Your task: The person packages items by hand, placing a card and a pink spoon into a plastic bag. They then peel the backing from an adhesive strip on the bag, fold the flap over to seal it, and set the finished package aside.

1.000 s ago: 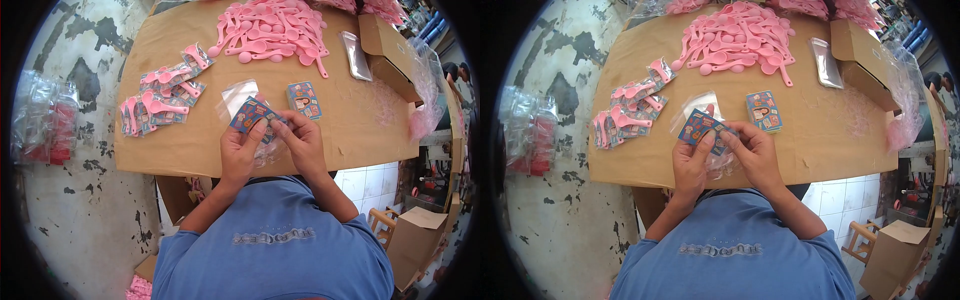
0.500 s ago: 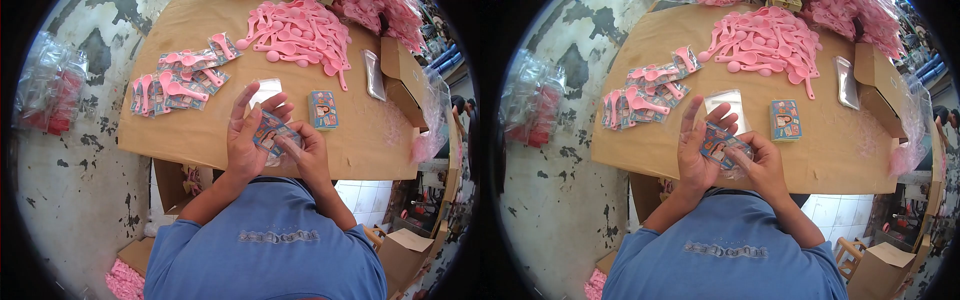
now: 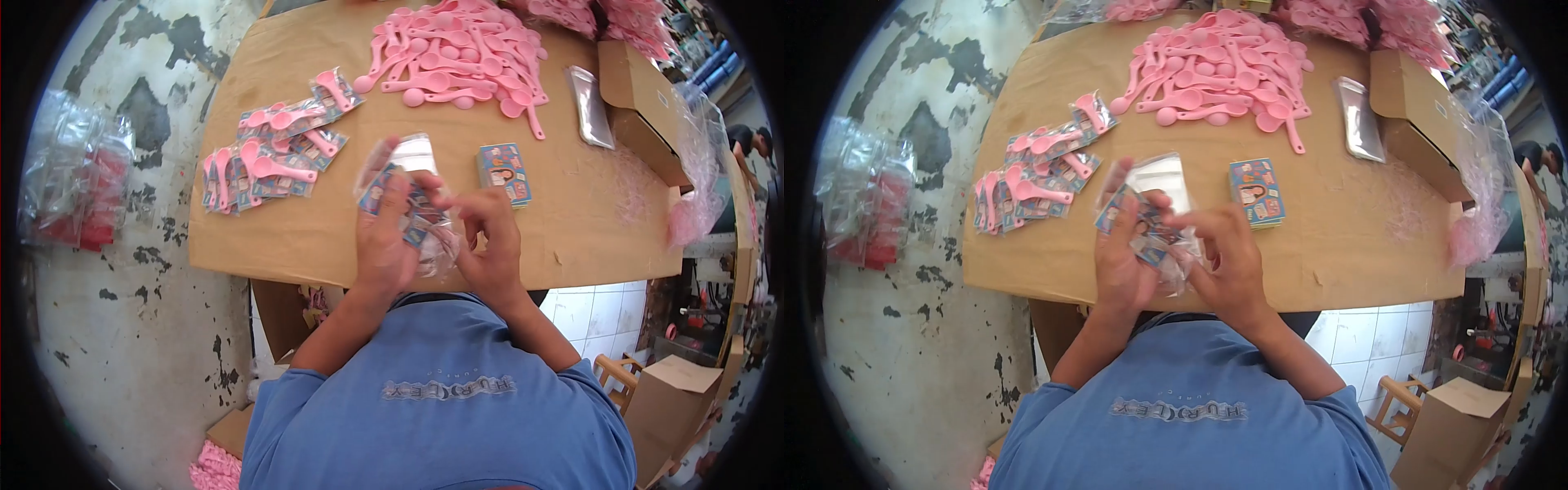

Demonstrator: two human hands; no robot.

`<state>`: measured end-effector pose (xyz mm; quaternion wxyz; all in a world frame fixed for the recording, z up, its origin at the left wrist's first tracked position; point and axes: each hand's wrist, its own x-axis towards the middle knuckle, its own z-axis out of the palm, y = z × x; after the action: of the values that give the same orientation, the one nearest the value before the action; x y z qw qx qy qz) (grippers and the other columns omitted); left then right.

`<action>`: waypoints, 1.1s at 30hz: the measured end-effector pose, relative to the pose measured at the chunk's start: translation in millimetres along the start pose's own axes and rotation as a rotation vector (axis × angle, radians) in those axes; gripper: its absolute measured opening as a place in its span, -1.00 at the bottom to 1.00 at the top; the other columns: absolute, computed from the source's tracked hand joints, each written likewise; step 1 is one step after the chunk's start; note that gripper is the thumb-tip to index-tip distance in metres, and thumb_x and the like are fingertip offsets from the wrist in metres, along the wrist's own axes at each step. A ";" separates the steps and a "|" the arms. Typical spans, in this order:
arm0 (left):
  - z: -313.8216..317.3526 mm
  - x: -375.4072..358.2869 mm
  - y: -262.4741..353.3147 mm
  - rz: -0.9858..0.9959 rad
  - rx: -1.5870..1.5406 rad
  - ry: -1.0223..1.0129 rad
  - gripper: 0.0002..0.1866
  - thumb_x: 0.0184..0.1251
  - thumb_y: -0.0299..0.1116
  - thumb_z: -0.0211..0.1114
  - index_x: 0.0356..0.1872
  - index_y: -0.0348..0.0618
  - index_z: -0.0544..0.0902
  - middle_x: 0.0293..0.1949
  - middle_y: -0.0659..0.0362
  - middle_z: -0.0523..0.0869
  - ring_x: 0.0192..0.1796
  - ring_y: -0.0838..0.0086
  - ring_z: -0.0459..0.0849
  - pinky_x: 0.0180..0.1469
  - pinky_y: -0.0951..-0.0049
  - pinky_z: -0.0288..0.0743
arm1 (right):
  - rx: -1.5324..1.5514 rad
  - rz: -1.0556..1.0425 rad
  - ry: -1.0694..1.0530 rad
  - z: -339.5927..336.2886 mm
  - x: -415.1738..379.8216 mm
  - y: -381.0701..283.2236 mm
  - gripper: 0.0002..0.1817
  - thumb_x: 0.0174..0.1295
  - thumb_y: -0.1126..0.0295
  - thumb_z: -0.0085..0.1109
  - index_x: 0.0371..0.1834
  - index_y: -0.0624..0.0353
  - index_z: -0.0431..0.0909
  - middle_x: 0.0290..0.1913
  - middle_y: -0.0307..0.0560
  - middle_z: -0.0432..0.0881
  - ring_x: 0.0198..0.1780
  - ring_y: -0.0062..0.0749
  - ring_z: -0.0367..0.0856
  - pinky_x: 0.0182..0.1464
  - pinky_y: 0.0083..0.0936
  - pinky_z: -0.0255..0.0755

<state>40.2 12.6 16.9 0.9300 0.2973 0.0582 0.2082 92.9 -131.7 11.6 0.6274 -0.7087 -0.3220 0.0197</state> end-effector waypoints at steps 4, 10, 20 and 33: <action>-14.3 8.6 9.7 -0.019 -0.078 0.120 -0.46 0.72 -0.23 0.16 0.60 0.08 0.30 -0.17 0.15 0.73 -0.17 0.46 0.72 0.01 0.27 0.68 | -0.168 -0.210 -0.064 -20.7 4.0 -5.5 -0.74 0.11 0.64 0.48 -0.14 0.11 0.78 -0.18 -0.14 0.52 -0.34 -0.43 0.54 -0.30 -0.56 0.43; -37.3 6.3 33.6 0.058 -0.054 0.205 -0.48 0.70 -0.21 0.20 0.58 0.10 0.37 -0.13 0.20 0.70 -0.16 0.58 0.67 0.17 0.35 0.63 | -0.317 0.073 0.139 -83.8 48.3 6.5 -0.88 0.34 0.46 0.40 -0.13 0.23 0.72 -0.26 -0.13 0.66 -0.37 -0.59 0.52 -0.38 -0.57 0.35; -38.1 -14.6 32.7 0.095 0.076 0.145 -0.34 0.70 -0.07 0.18 0.69 0.22 0.19 0.02 0.06 0.73 -0.03 0.39 0.76 0.11 0.22 0.70 | -0.859 0.128 -0.006 -128.9 137.4 120.1 -0.68 0.39 0.20 0.34 -0.07 0.28 0.66 -0.03 0.11 0.71 -0.01 -0.02 0.71 0.04 -0.18 0.54; -67.7 -3.0 56.1 0.338 -0.013 0.264 -0.40 0.67 0.00 0.20 0.58 0.07 0.36 -0.01 0.20 0.69 -0.03 0.49 0.66 0.25 0.27 0.59 | 0.018 0.486 -0.188 -76.2 42.1 -5.7 -0.81 0.50 0.36 0.27 0.04 0.22 0.61 -0.31 -0.24 0.74 -0.49 -0.80 0.53 -0.54 -0.77 0.30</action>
<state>2.0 88.4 -6.1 0.8680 0.2670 0.1275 0.3987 156.7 -178.1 48.8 0.5778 -0.7548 -0.1990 0.2383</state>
